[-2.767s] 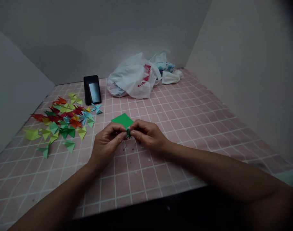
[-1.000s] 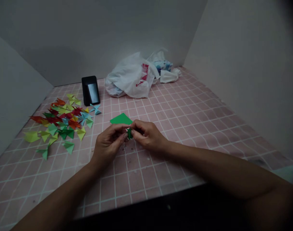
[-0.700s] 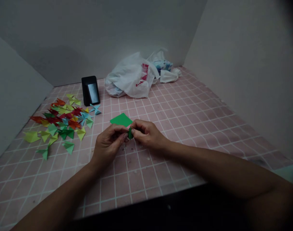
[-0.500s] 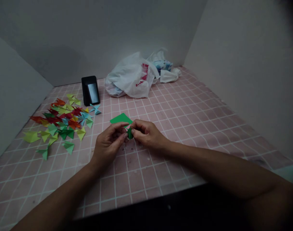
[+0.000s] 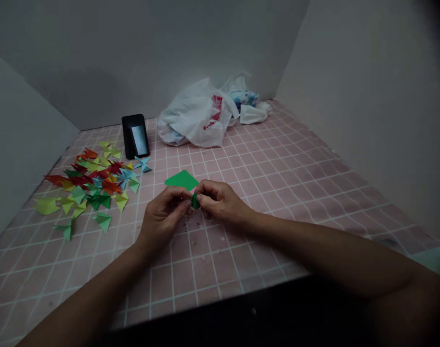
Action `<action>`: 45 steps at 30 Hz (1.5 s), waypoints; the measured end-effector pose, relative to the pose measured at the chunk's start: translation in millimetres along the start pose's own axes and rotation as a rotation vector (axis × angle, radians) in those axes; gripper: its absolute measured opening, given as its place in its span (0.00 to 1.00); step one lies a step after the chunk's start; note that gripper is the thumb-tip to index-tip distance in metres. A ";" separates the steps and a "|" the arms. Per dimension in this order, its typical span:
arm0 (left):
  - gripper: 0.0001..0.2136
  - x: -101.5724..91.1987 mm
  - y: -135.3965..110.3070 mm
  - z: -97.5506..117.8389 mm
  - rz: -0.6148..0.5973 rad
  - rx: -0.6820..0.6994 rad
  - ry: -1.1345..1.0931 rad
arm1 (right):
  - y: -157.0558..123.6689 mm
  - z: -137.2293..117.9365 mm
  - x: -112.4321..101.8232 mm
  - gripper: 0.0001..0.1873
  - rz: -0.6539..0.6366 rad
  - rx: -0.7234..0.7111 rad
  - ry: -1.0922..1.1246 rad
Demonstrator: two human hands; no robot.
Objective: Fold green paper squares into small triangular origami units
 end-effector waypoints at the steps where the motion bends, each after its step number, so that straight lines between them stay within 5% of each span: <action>1: 0.06 -0.3 0.0 -1.0 0.000 -0.005 -0.004 | 0.3 0.5 0.1 0.06 -0.002 -0.001 -0.006; 20: 0.06 0.2 0.0 -1.1 -0.061 0.008 0.063 | 2.1 -4.7 -1.9 0.04 -0.018 -0.133 -0.246; 36: 0.08 -3.7 1.5 17.5 -0.092 0.228 0.207 | 4.4 2.1 -6.4 0.04 0.040 0.044 0.060; 41: 0.07 -3.5 2.5 14.9 -0.099 0.181 0.208 | 5.2 3.6 -6.7 0.05 0.031 0.106 0.138; 45: 0.06 -6.3 2.7 5.4 -0.060 0.028 0.157 | 4.8 -0.1 -7.5 0.04 0.042 0.002 0.038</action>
Point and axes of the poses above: each hand's wrist, its own y-axis towards the middle knuckle, its own x-axis out of the palm, z = x × y, the point moved 6 cm from there along y, towards the middle knuckle, and after that the axes turned 1 degree about x, right-handed, at the moved point
